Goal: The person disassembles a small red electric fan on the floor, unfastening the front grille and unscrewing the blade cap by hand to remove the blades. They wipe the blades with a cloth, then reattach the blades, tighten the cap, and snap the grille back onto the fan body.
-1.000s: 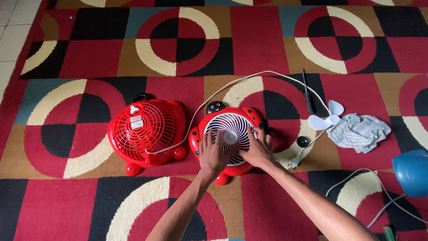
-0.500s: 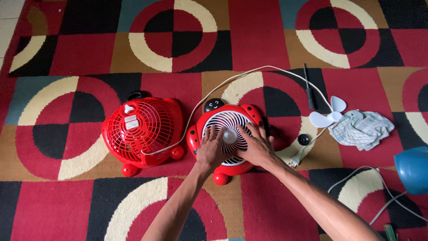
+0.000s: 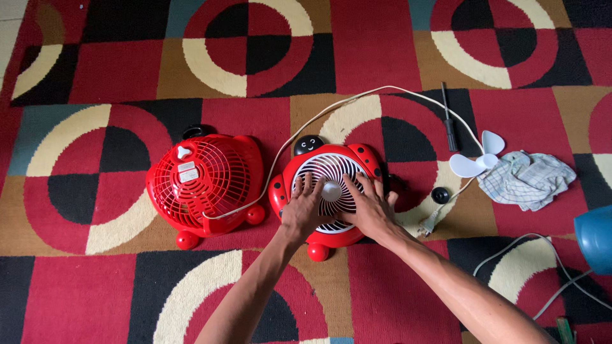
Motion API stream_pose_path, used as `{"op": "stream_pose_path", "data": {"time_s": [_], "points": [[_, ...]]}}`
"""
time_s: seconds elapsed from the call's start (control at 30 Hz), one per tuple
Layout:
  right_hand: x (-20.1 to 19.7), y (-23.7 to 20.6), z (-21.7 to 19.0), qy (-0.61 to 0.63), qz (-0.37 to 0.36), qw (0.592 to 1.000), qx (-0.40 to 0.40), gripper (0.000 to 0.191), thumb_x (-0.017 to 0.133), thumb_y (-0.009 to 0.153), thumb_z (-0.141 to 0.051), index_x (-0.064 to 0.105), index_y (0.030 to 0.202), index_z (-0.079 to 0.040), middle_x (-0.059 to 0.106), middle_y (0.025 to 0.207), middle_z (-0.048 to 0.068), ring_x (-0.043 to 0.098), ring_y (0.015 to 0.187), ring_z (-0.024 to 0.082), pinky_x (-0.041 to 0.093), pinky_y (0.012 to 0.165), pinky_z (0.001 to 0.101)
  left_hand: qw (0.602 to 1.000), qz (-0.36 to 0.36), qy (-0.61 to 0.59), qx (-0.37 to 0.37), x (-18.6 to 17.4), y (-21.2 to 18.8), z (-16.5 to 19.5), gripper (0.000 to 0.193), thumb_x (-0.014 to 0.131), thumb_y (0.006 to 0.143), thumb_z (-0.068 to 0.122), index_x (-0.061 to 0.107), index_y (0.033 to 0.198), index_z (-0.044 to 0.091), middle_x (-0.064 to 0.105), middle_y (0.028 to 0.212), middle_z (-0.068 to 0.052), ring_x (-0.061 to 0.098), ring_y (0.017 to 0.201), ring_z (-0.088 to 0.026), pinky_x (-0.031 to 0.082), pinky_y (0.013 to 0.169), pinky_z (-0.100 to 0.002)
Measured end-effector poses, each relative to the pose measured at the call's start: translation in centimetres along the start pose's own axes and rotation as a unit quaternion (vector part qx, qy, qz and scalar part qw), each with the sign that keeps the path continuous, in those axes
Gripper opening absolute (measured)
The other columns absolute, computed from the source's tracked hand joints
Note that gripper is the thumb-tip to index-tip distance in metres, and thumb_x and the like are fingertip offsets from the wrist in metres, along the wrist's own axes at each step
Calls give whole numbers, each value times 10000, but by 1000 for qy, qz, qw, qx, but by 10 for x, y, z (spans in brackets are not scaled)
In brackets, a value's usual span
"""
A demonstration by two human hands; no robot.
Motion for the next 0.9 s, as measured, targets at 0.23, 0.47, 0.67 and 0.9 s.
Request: {"op": "stream_pose_path", "data": {"time_s": [0.23, 0.47, 0.67, 0.9], "points": [[1, -4, 13, 31, 6, 999, -21, 916, 836, 751, -528, 427, 1512, -223, 386, 1553, 103, 388, 1358, 359, 351, 934, 625, 997, -56, 44, -22, -8, 1, 8, 1149, 899, 681, 508, 250, 1594, 252, 160, 1688, -178, 176, 1557, -392, 321, 1204, -505], [-12, -17, 30, 86, 25, 996, -6, 718, 775, 814, -410, 524, 1468, -249, 519, 1467, 7, 474, 1292, 296, 368, 1044, 587, 999, -22, 28, -3, -9, -9, 21, 1138, 892, 706, 449, 220, 1591, 206, 150, 1686, -156, 148, 1558, -369, 212, 1239, -499], [-11, -31, 30, 69, 10, 998, -10, 656, 808, 797, -332, 582, 1401, -210, 553, 1397, -12, 471, 1261, 250, 374, 1033, 520, 999, -29, 27, -5, -9, -7, 31, 1056, 873, 731, 460, 279, 1563, 193, 160, 1680, -107, 150, 1546, -356, 189, 1241, -524], [-15, -33, 86, 104, 197, 973, -53, 413, 754, 922, -283, 669, 1301, -142, 678, 1265, 93, 608, 1167, 314, 463, 1037, 453, 999, -31, 12, -24, -5, -7, 32, 994, 891, 706, 395, 366, 1533, 226, 186, 1694, -44, 175, 1566, -301, 174, 1250, -555]]}}
Point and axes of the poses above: each hand's wrist, its own y-axis towards the middle knuckle, its own x-axis out of the palm, z = x × y, the point moved 4 cm from there along y, towards the middle knuckle
